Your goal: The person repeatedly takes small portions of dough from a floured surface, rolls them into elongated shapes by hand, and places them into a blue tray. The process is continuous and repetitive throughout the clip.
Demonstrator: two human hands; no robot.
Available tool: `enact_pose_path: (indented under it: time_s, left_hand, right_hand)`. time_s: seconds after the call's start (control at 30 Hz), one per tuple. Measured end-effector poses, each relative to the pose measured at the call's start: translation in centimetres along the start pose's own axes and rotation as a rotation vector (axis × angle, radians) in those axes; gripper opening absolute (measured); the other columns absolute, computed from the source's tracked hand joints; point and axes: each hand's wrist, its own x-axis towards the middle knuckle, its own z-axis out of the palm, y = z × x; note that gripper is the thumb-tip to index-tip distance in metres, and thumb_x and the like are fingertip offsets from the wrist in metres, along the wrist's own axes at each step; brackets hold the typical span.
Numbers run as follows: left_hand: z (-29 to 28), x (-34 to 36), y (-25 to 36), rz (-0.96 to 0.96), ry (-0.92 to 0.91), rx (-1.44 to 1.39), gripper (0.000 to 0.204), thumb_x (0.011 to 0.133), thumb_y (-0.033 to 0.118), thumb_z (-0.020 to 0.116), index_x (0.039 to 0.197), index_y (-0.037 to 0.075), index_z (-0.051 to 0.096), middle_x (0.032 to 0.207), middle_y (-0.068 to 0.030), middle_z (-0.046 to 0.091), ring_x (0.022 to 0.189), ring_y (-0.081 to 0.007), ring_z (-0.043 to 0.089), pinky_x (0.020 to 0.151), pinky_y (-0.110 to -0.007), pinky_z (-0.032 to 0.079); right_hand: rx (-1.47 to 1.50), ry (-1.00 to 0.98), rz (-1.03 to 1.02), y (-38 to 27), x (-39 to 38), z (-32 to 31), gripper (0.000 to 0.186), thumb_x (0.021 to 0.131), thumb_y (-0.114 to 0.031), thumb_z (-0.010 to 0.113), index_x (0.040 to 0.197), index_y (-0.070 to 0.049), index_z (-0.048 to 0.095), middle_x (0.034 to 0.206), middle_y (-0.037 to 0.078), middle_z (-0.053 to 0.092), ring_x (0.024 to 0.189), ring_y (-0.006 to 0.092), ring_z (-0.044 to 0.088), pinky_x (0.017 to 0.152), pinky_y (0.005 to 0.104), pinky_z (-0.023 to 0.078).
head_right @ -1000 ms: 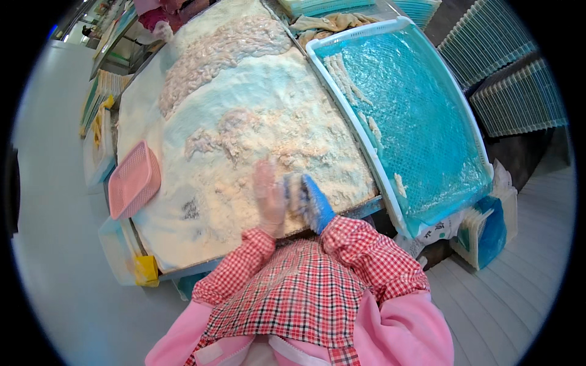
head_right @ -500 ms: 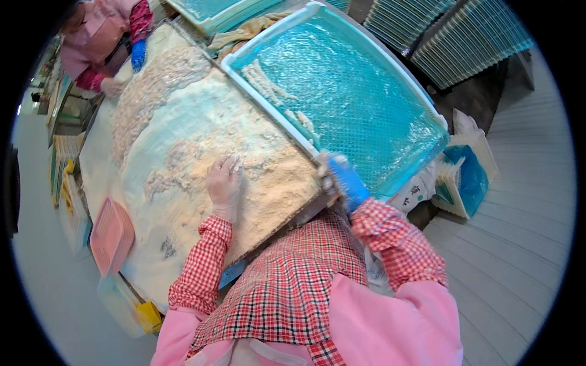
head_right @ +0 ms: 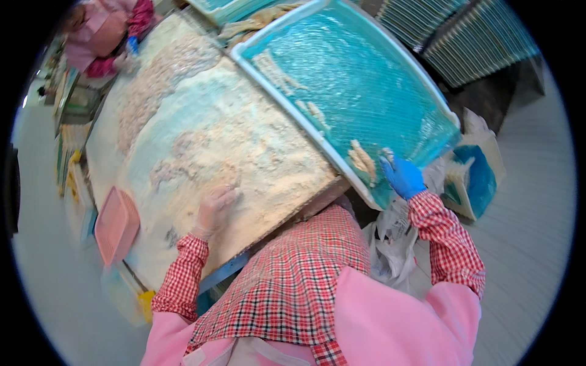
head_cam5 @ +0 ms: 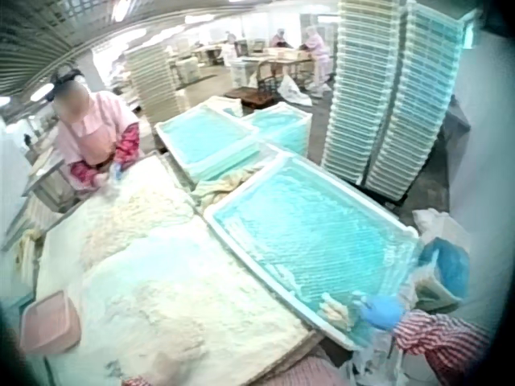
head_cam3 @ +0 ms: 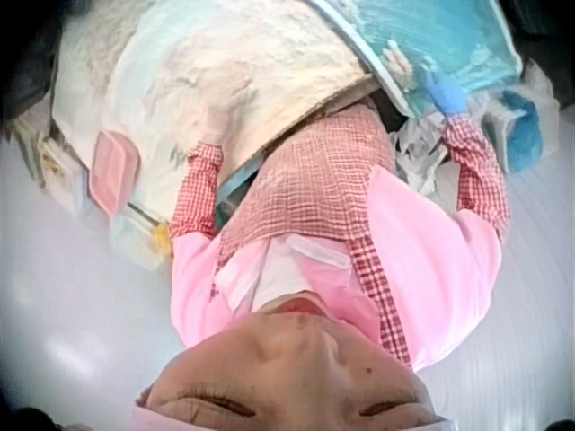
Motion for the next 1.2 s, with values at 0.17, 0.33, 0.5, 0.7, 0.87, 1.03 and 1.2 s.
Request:
enact_pose_path:
  time_s: [0.17, 0.33, 0.5, 0.7, 0.87, 1.03, 1.2]
  left_hand:
    - [2.0, -0.4, 3.0, -0.384, 0.366, 0.238, 0.041, 0.081, 0.009, 0.061, 0.122, 0.010, 0.058, 0.109, -0.0151, 0.062, 0.094, -0.0304, 0.062, 0.082, -0.037, 0.050]
    - [4.9, -4.2, 1.8, -0.520, 0.185, 0.117, 0.043, 0.085, 0.013, 0.058, 0.127, 0.003, 0.053, 0.100, -0.0128, 0.063, 0.080, -0.0292, 0.061, 0.074, -0.039, 0.050]
    - [0.1, -7.5, 0.9, -1.148, 0.269, -0.646, 0.037, 0.086, 0.011, 0.055, 0.122, 0.007, 0.059, 0.097, -0.0126, 0.064, 0.080, -0.0318, 0.060, 0.073, -0.041, 0.049]
    - [0.1, -9.1, 3.7, -0.729, 0.237, -0.068, 0.034, 0.083, 0.014, 0.057, 0.116, 0.010, 0.063, 0.106, -0.0123, 0.065, 0.090, -0.0299, 0.063, 0.079, -0.039, 0.050]
    - [0.7, -11.1, 3.0, -1.064, 0.091, -0.108, 0.037, 0.082, 0.019, 0.059, 0.118, 0.010, 0.059, 0.109, -0.0124, 0.063, 0.096, -0.0289, 0.062, 0.083, -0.040, 0.050]
    - [5.5, -8.6, 3.6, -0.686, 0.242, 0.282, 0.039, 0.081, 0.022, 0.062, 0.117, 0.009, 0.059, 0.101, -0.0122, 0.063, 0.093, -0.0300, 0.061, 0.079, -0.041, 0.050]
    - [3.7, -6.5, 7.9, -0.527, 0.479, 0.093, 0.035, 0.079, 0.011, 0.060, 0.114, 0.007, 0.060, 0.106, -0.0148, 0.060, 0.097, -0.0333, 0.056, 0.084, -0.044, 0.045]
  right_hand:
    - [0.403, 0.260, -0.385, -11.9, 0.6, 2.9, 0.040, 0.093, -0.027, 0.054, 0.130, -0.011, 0.053, 0.118, 0.017, 0.060, 0.104, 0.0322, 0.060, 0.086, 0.0403, 0.048]
    - [0.311, 0.133, -0.681, -21.0, 2.2, 10.6, 0.043, 0.089, -0.023, 0.057, 0.129, -0.008, 0.051, 0.112, 0.017, 0.057, 0.102, 0.0344, 0.055, 0.087, 0.0411, 0.047]
    - [0.065, 0.129, -0.791, -25.4, 0.1, 13.1, 0.036, 0.085, -0.020, 0.056, 0.119, -0.007, 0.057, 0.108, 0.016, 0.055, 0.096, 0.0327, 0.054, 0.079, 0.0435, 0.046]
    - [0.087, -0.264, -0.998, -26.5, -3.2, 19.2, 0.023, 0.082, -0.016, 0.055, 0.102, -0.009, 0.063, 0.090, 0.012, 0.059, 0.084, 0.0314, 0.057, 0.070, 0.0437, 0.047]
    - [0.168, -0.027, -0.773, -27.9, -2.2, 18.2, 0.025, 0.084, -0.018, 0.055, 0.105, -0.009, 0.064, 0.094, 0.016, 0.062, 0.086, 0.0343, 0.060, 0.074, 0.0429, 0.049]
    - [1.153, -0.665, -0.047, -27.8, -0.4, 23.2, 0.026, 0.092, -0.026, 0.056, 0.100, -0.003, 0.064, 0.086, 0.012, 0.067, 0.073, 0.0269, 0.063, 0.071, 0.0372, 0.051]
    - [1.644, -0.754, 0.223, -31.4, -1.1, 19.3, 0.025, 0.092, -0.026, 0.059, 0.083, -0.003, 0.065, 0.083, 0.007, 0.066, 0.072, 0.0180, 0.060, 0.062, 0.0333, 0.049]
